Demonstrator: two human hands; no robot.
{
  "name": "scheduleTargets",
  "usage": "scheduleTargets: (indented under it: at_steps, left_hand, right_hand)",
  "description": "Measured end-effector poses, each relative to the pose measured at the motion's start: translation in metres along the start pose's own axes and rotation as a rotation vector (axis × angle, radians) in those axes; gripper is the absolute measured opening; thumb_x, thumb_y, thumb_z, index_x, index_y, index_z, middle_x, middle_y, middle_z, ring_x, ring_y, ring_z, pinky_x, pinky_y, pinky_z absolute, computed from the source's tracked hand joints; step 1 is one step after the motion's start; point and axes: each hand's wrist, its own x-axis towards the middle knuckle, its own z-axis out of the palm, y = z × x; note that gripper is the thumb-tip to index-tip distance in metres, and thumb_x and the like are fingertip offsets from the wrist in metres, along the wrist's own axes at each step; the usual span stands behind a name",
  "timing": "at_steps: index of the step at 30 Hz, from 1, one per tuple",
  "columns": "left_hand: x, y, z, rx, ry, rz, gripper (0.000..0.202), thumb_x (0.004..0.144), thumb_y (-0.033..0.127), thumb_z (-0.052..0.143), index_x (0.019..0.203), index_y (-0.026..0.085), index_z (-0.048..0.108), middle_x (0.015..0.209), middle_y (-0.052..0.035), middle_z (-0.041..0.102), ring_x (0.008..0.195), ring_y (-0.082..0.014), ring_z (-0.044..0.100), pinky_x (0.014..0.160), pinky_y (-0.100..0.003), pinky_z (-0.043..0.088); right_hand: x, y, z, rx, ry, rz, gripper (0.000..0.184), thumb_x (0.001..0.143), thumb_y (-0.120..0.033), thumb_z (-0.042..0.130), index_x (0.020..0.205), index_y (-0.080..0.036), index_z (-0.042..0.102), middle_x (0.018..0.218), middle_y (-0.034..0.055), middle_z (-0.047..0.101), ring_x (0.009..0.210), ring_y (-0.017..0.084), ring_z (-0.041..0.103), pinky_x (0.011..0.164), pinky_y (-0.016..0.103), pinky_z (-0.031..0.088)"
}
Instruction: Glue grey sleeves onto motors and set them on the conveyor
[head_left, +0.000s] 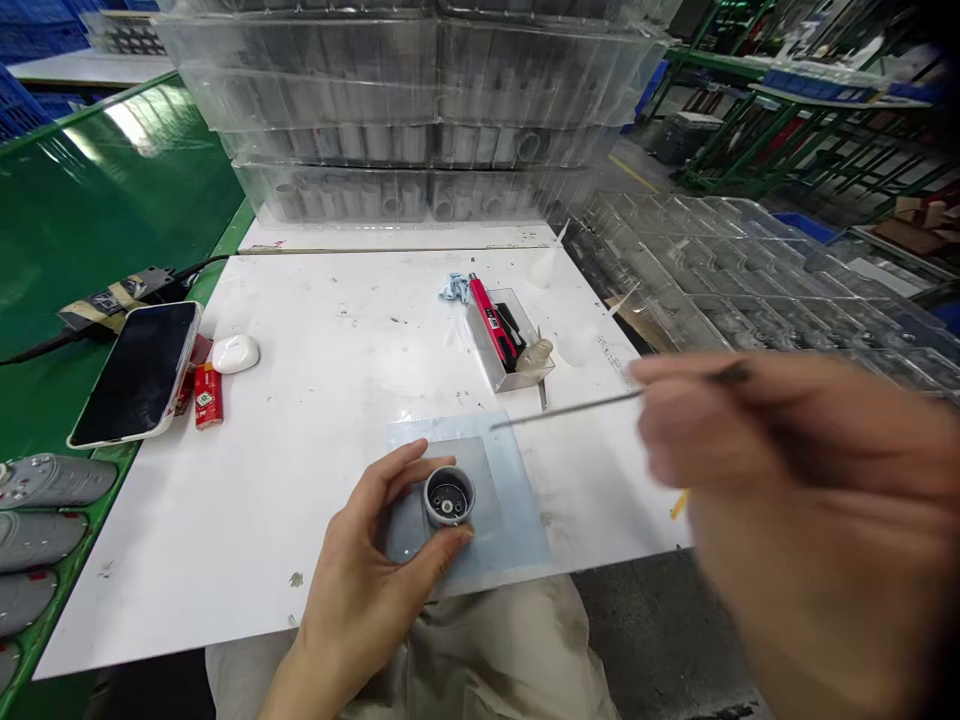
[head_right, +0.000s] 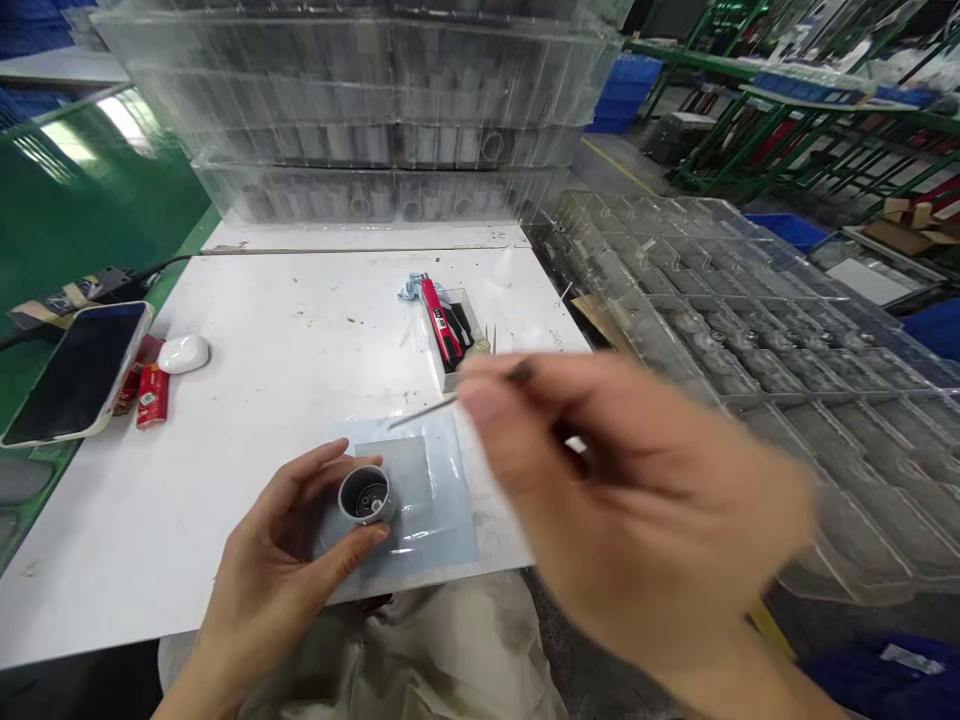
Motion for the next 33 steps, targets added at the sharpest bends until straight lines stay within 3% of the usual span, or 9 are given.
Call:
scheduleTargets:
  at_steps: [4, 6, 9, 23, 28, 33]
  left_hand:
    - [0.0, -0.002, 0.0, -0.04, 0.028, -0.008, 0.063, 0.088, 0.028, 0.089, 0.143, 0.042, 0.061, 0.132, 0.0043, 0.08, 0.132, -0.0199, 0.071, 0.114, -0.034, 0.055]
    - [0.0, -0.002, -0.001, -0.061, 0.029, -0.018, 0.065, 0.087, 0.029, 0.089, 0.144, 0.041, 0.061, 0.133, 0.0032, 0.08, 0.133, -0.0205, 0.07, 0.116, -0.035, 0.054]
    - [-0.001, -0.001, 0.001, -0.089, 0.026, -0.027, 0.064, 0.087, 0.029, 0.09, 0.144, 0.038, 0.062, 0.133, 0.0013, 0.08, 0.132, -0.0213, 0.071, 0.116, -0.036, 0.055]
    - [-0.003, 0.0, -0.004, -0.094, 0.02, -0.049, 0.064, 0.084, 0.027, 0.091, 0.141, 0.036, 0.063, 0.13, -0.0001, 0.081, 0.127, -0.0207, 0.074, 0.114, -0.034, 0.057]
    - [-0.005, 0.014, 0.005, -0.139, 0.117, -0.115, 0.063, 0.08, 0.024, 0.089, 0.137, 0.033, 0.065, 0.125, -0.0003, 0.082, 0.126, -0.0227, 0.073, 0.116, -0.038, 0.055]
    - [-0.004, 0.013, 0.003, -0.105, 0.102, -0.128, 0.065, 0.079, 0.029, 0.09, 0.138, 0.033, 0.064, 0.127, -0.0019, 0.082, 0.127, -0.0257, 0.072, 0.117, -0.044, 0.054]
  right_hand:
    - [0.008, -0.016, 0.028, 0.114, 0.018, -0.055, 0.003, 0.097, -0.023, 0.077, 0.098, -0.023, 0.081, 0.075, -0.0014, 0.078, 0.056, 0.013, 0.066, 0.048, 0.023, 0.049]
    - [0.01, -0.019, 0.04, 0.188, 0.013, -0.083, 0.008, 0.096, -0.014, 0.076, 0.098, -0.021, 0.079, 0.076, -0.004, 0.077, 0.054, 0.009, 0.063, 0.047, 0.02, 0.047]
    - [0.01, -0.017, 0.048, 0.255, -0.021, -0.088, 0.008, 0.096, -0.012, 0.074, 0.1, -0.018, 0.078, 0.077, -0.0055, 0.076, 0.059, 0.007, 0.064, 0.052, 0.017, 0.05]
    - [0.004, -0.013, 0.057, 0.324, -0.075, -0.102, 0.007, 0.097, -0.011, 0.072, 0.098, -0.012, 0.078, 0.076, -0.0016, 0.076, 0.062, 0.007, 0.065, 0.06, 0.018, 0.051]
    - [0.004, -0.008, 0.061, 0.275, -0.025, -0.158, 0.006, 0.099, -0.011, 0.071, 0.1, -0.012, 0.077, 0.081, 0.0, 0.078, 0.067, 0.008, 0.069, 0.064, 0.019, 0.054]
    - [0.003, -0.012, 0.053, 0.257, -0.01, -0.163, 0.007, 0.096, -0.01, 0.073, 0.1, -0.014, 0.077, 0.076, -0.0018, 0.077, 0.061, 0.009, 0.067, 0.059, 0.02, 0.054]
